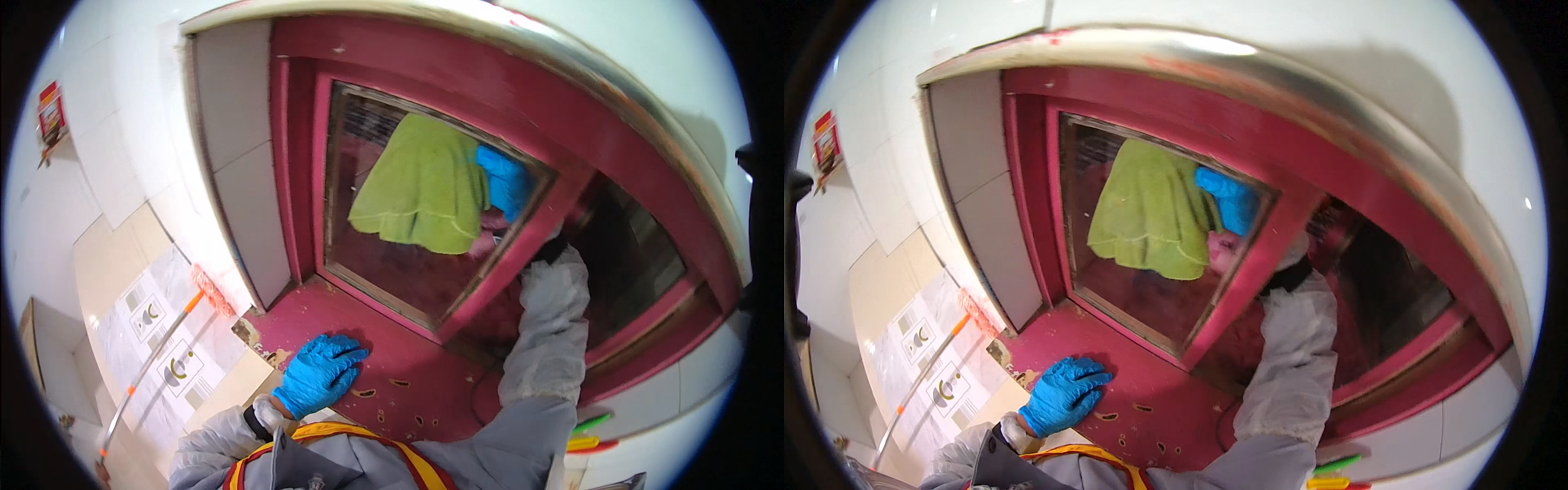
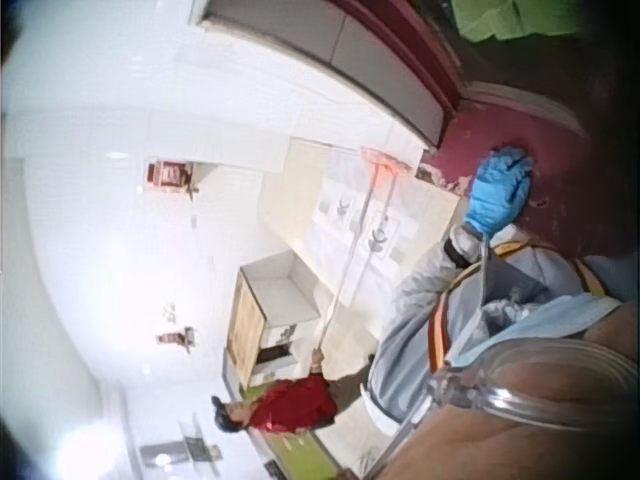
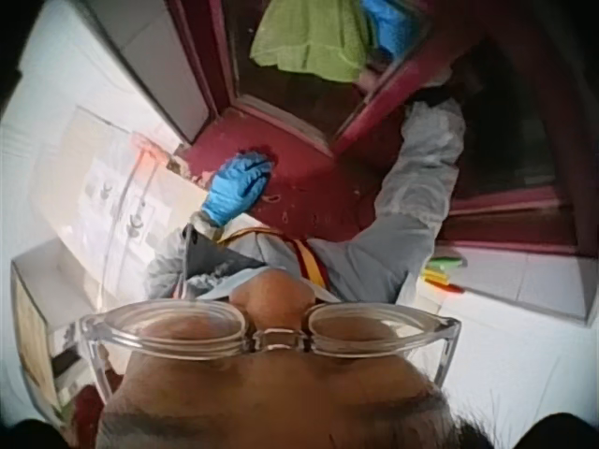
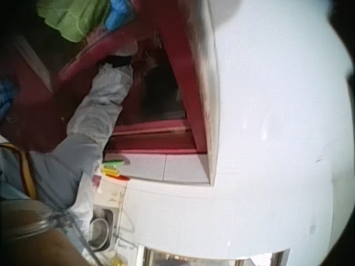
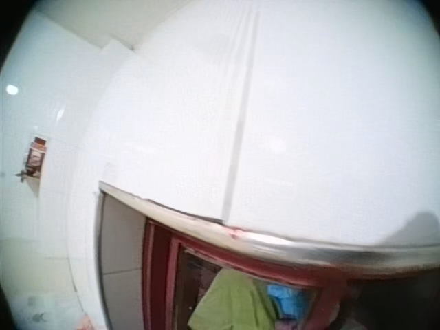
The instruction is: The person washes a green cloth in a sink, wrings it out, and then wipes a red-framed window. Another person mops the wall in the background.
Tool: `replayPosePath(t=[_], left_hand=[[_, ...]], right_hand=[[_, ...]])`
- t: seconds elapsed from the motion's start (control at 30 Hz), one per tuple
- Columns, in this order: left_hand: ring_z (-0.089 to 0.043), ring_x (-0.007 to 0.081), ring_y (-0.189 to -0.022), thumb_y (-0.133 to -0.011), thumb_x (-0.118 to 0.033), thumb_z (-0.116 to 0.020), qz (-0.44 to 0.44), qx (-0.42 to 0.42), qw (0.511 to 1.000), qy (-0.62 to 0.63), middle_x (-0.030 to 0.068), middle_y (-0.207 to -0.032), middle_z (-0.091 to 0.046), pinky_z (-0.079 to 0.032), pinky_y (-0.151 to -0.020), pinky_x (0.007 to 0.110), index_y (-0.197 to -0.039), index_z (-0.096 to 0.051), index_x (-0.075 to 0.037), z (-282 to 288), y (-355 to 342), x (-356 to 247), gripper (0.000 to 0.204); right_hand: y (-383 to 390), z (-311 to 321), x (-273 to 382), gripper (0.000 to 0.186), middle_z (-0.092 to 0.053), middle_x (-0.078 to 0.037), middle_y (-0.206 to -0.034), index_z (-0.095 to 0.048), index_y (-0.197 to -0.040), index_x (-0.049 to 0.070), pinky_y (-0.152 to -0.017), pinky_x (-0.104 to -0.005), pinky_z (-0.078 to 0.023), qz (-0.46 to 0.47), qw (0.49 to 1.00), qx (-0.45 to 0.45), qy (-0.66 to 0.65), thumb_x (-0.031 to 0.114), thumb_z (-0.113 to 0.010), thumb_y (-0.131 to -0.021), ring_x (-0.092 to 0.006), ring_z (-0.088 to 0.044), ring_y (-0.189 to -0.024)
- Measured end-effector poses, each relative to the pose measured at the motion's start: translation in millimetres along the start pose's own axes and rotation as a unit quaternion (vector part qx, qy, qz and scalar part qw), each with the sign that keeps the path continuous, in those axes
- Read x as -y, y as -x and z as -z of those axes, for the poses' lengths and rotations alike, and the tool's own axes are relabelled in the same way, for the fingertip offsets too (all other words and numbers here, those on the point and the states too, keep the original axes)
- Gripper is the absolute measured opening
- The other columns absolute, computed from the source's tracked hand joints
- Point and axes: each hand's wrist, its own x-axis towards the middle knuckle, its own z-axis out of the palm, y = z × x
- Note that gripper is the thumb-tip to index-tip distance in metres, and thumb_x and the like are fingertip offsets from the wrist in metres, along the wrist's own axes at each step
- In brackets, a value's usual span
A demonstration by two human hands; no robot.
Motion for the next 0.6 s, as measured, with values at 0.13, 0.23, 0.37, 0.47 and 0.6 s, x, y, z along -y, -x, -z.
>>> replayPosePath(t=[0.13, 0.23, 0.37, 0.47, 0.6], left_hand=[[-0.061, 0.033, -0.11, -0.087, -0.018, -0.067, 0.005, -0.001, 1.0, 0.011, 0.0125, -0.118, -0.065, -0.046, -0.099, 0.045, -0.118, -0.069, -0.012, 1.3, -0.4, 0.9, 0.032], [-0.061, 0.0326, -0.11, -0.087, -0.017, -0.067, -0.003, 0.004, 1.0, 0.021, 0.0123, -0.118, -0.065, -0.047, -0.098, 0.045, -0.119, -0.068, -0.011, 0.0, 0.1, 3.5, 0.032], [-0.061, 0.0321, -0.11, -0.087, -0.017, -0.067, -0.012, -0.026, 1.0, 0.004, 0.0114, -0.117, -0.065, -0.049, -0.096, 0.043, -0.119, -0.068, -0.011, -2.8, 5.5, 4.4, 0.032], [-0.061, 0.0316, -0.109, -0.087, -0.016, -0.067, -0.02, -0.046, 0.999, -0.005, 0.0107, -0.116, -0.066, -0.05, -0.093, 0.043, -0.117, -0.069, -0.01, -4.3, 7.2, 4.7, 0.031], [-0.061, 0.0319, -0.107, -0.087, -0.016, -0.067, -0.008, -0.034, 0.999, 0.006, 0.0115, -0.115, -0.065, -0.05, -0.092, 0.043, -0.115, -0.07, -0.01, -4.6, 6.7, 3.5, 0.029]], right_hand=[[-27.4, -5.2, -32.3, 0.06, -0.04, -0.011, -0.152, -0.035, -0.15, 0.001, -0.117, -0.0378, -0.028, 0.026, 0.997, 0.056, -0.039, 0.017, -0.054, -0.095, -0.0228, -0.038, -0.139], [-40.4, -16.0, -56.3, 0.063, -0.032, -0.009, -0.157, -0.025, -0.155, 0.004, -0.119, -0.0367, -0.023, -0.048, 0.982, 0.159, -0.093, 0.016, -0.052, -0.099, -0.022, -0.032, -0.143], [-41.2, -23.3, -74.8, 0.067, -0.032, -0.009, -0.157, -0.022, -0.155, 0.004, -0.12, -0.0369, -0.022, -0.148, 0.966, 0.146, -0.15, 0.02, -0.055, -0.099, -0.0225, -0.031, -0.144], [-19.5, -19.5, -95.5, 0.07, -0.032, -0.009, -0.157, -0.021, -0.155, 0.003, -0.12, -0.0368, -0.022, -0.164, 0.957, 0.19, -0.142, 0.018, -0.057, -0.097, -0.0228, -0.032, -0.144], [27.6, -3.9, -126.2, 0.071, -0.034, -0.009, -0.155, -0.024, -0.154, 0.001, -0.119, -0.0355, -0.023, -0.225, 0.948, 0.209, -0.08, 0.014, -0.06, -0.095, -0.0212, -0.031, -0.144]])
